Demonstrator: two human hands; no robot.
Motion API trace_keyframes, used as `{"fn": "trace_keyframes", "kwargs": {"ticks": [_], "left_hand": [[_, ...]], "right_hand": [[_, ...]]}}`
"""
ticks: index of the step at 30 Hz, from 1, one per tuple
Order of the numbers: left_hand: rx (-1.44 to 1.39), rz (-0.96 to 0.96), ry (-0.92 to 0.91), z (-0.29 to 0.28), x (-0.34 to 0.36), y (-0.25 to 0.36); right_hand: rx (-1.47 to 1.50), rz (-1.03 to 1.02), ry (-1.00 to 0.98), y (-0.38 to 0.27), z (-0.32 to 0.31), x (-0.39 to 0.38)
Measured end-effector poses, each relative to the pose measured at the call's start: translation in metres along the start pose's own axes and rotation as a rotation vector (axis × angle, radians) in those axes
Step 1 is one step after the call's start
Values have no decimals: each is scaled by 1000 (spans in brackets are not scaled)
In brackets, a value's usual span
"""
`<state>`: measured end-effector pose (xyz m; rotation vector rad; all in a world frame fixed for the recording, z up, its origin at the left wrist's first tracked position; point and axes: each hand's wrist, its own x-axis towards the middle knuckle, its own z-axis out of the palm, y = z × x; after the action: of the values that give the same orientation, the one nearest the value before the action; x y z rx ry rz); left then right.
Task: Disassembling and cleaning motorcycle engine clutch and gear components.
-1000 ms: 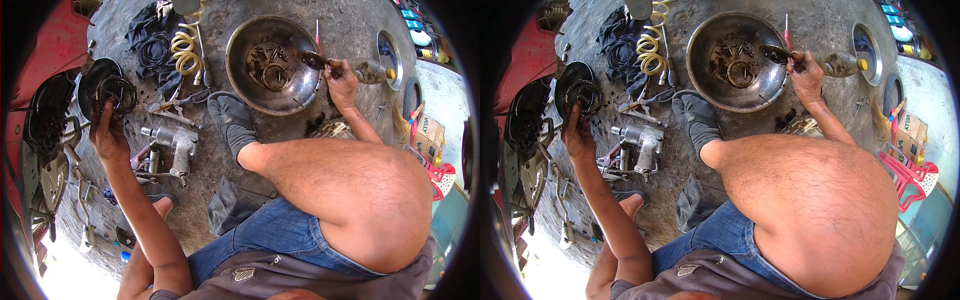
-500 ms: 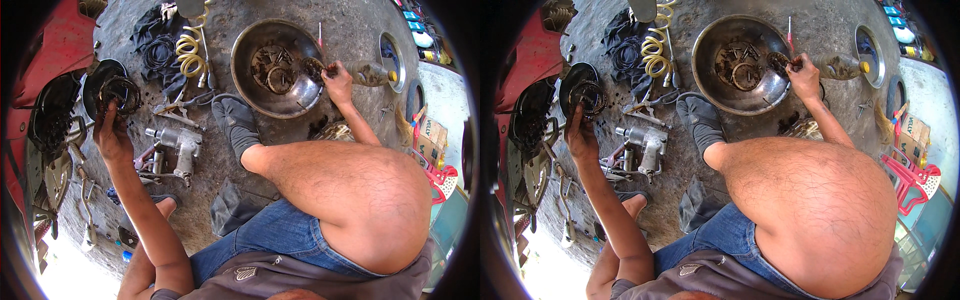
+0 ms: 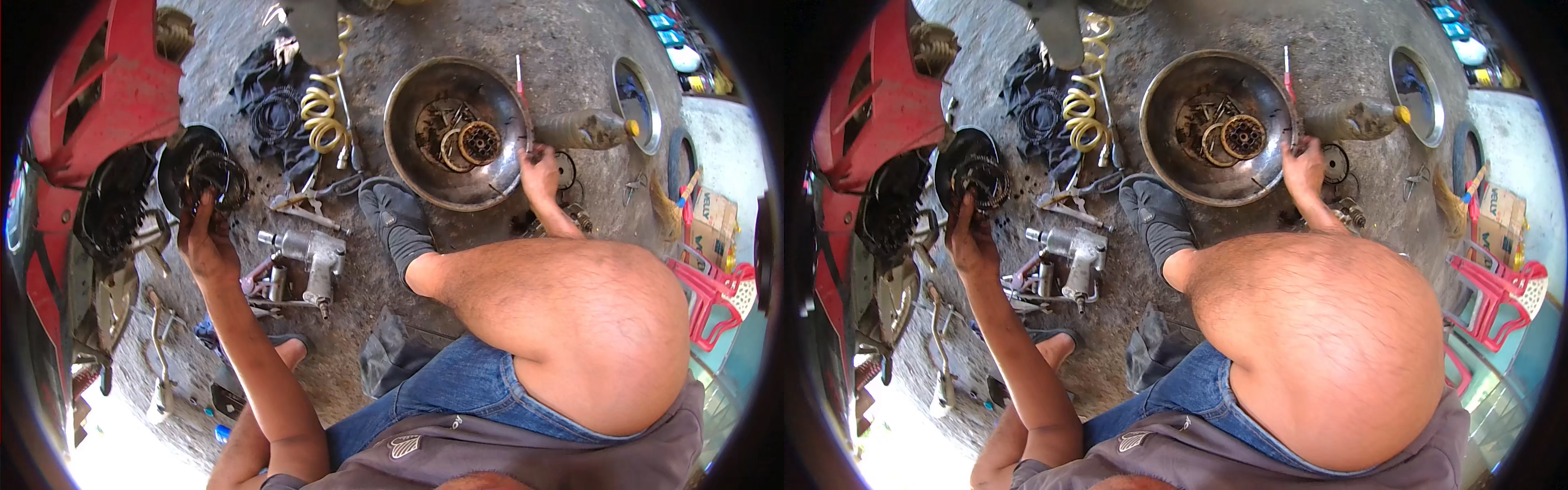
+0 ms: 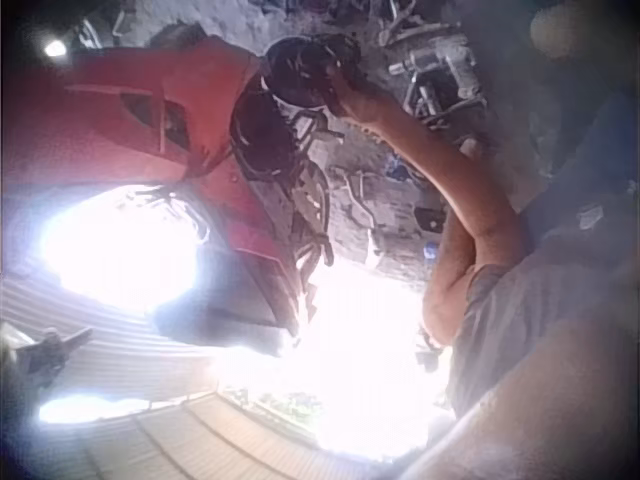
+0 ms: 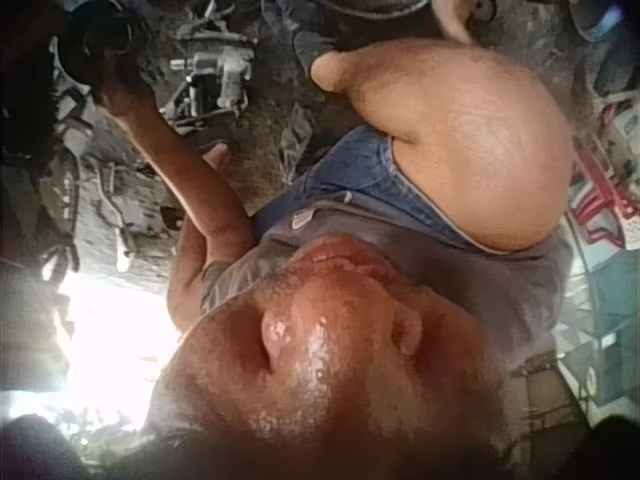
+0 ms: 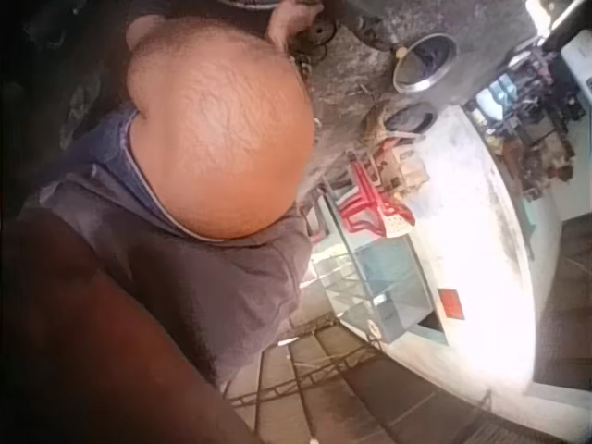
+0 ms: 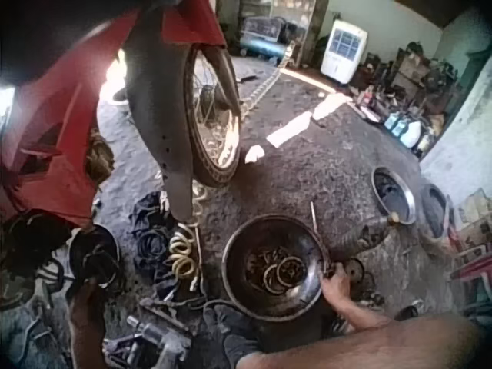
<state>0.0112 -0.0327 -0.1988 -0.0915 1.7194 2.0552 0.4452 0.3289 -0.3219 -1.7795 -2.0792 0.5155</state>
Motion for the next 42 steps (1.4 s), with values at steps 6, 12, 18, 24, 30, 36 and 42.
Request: {"fn": "trace_keyframes", "kwargs": {"ticks": [6,12,18,24,30,36,42], "left_hand": [[14,-21,-56,-7,9,0],[66,-31,-124,-16,6,17],[222,-40,-90,5,-32,32],[372,-132,-57,16,-50,53],[392,-123,-45,20,-51,56],[270,3,-104,25,-45,57],[229,-27,-98,23,-35,62]], "right_hand": [[697,545,-375,15,16,-19],[957,550,-129,-49,0,50],[904,439,89,-105,-42,125],[1024,426,-85,-97,-61,158],[1104,369,-104,-96,-73,155],[980,388,-236,-76,-81,123],[688,39,5,-37,-21,104]]}}
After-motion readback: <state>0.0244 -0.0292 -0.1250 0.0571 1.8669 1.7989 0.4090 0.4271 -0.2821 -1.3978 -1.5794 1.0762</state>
